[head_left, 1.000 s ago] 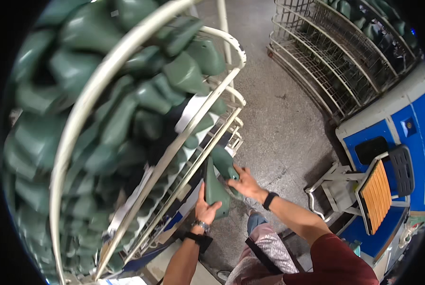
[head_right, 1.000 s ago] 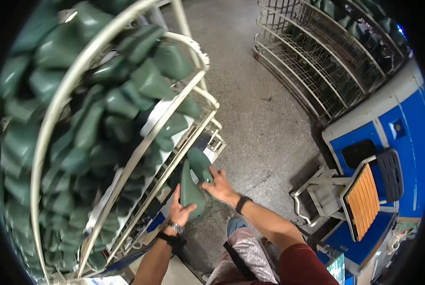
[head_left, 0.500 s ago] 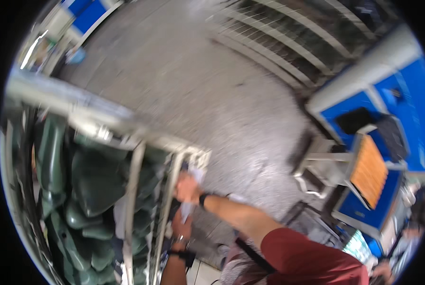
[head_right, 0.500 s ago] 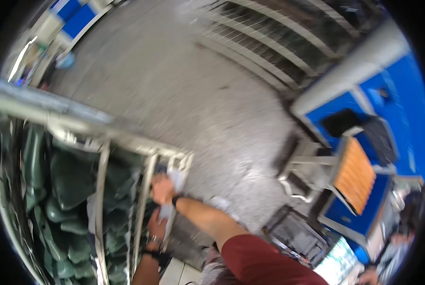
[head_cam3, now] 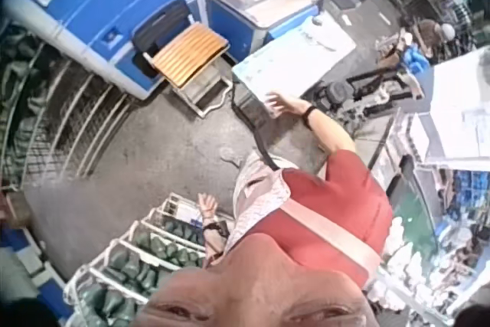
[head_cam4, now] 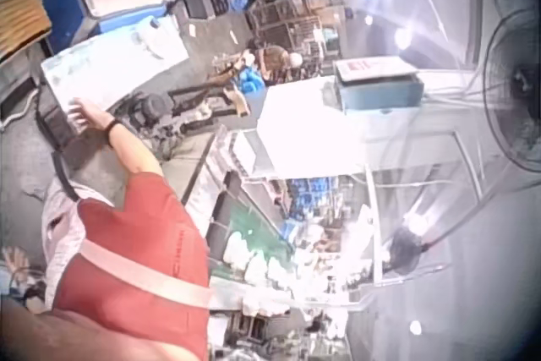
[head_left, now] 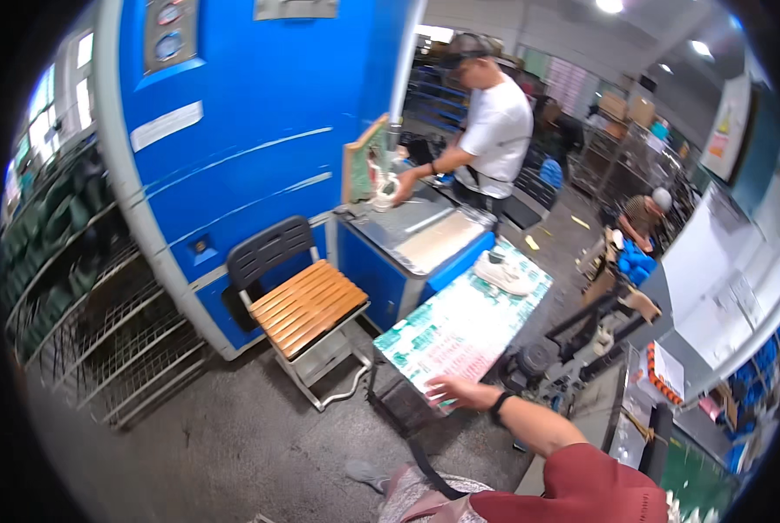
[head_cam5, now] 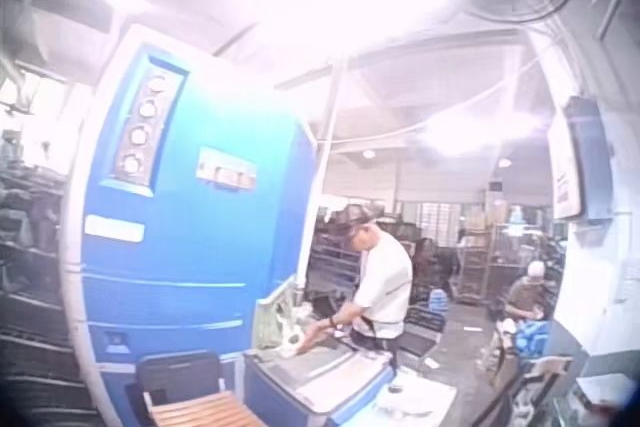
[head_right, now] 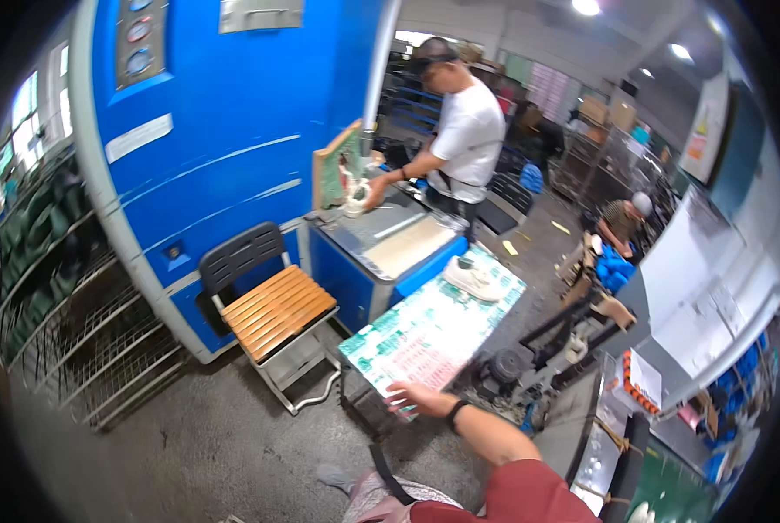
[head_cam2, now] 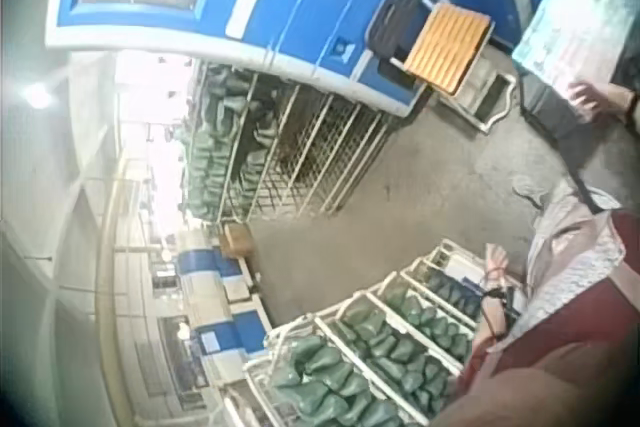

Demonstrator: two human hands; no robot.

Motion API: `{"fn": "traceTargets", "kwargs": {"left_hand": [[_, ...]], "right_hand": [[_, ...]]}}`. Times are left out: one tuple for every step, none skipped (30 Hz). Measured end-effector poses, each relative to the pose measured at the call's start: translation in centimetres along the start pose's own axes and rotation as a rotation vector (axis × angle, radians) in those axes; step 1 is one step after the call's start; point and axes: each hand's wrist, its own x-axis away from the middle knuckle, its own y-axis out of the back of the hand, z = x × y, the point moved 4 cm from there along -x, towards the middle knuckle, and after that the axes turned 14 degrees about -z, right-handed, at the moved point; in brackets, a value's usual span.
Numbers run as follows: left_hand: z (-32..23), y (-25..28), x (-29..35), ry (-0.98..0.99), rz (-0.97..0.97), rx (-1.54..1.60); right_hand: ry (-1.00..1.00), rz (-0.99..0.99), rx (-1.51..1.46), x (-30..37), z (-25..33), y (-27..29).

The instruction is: Assemble and process footwear using industrial machinery on an assembly line.

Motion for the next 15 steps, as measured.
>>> {"fn": "traceTargets", "kwargs": {"left_hand": [[-4.3, -2.5, 1.6, 0.007, -0.009, 0.034], [-8.6, -5.2, 4.5, -0.05, 0.149, 0.087], [-12.7, -8.2, 7.5, -0.113, 0.314, 0.142], [-16.5, -10.8, 10.6, -0.166, 0.443, 0.171], [-19.9, -13.0, 13.6, -0.219, 0.571, 0.196], [-23.6, -14.4, 16.3, -0.257, 0.622, 0.276], [-27.3, -16.0, 19.2, -0.328, 0.833, 0.358], [-30.6, -16.8, 21.4, -0.447, 0.864, 0.401], [-33.3, -17.8, 23.7, -0.55, 0.961, 0.424], [-35.4, -18.9, 24.8, -0.748, 0.778, 0.344], [-37.2, -19.8, 25.1, -0.656, 0.514, 0.57], [-37.8, -21.9, 25.7, -0.687, 0.474, 0.572], [-37.9, -24.5, 26.3, -0.691, 0.52, 0.587], [-37.4, -26.9, 26.5, -0.719, 0.475, 0.577], [-36.6, -30.3, 26.5, -0.68, 0.515, 0.534]], "right_hand": [[0.018, -0.022, -0.075, 3.7, 0.4, 4.2], [0.002, -0.075, -0.175, 7.4, 0.9, 7.9], [-0.007, -0.159, -0.27, 10.8, 1.7, 11.6], [0.128, -0.214, -0.261, 15.1, 3.0, 15.3], [0.298, -0.265, -0.414, 19.3, 4.5, 19.1], [0.447, -0.358, -0.566, 23.3, 6.1, 22.9], [0.639, -0.361, -0.694, 27.1, 7.9, 26.4], [0.865, -0.416, -0.69, 30.9, 9.2, 29.4], [1.02, -0.341, -0.752, 34.1, 10.2, 32.0], [1.042, -0.429, -0.848, 36.4, 10.1, 34.3], [1.097, -0.48, -0.9, 38.0, 10.2, 36.5], [1.074, -0.486, -0.923, 38.3, 10.0, 38.1], [1.095, -0.51, -0.905, 38.3, 9.9, 39.7], [1.129, -0.517, -0.867, 37.7, 10.0, 41.4], [1.117, -0.512, -0.891, 36.4, 10.1, 43.1]]}}
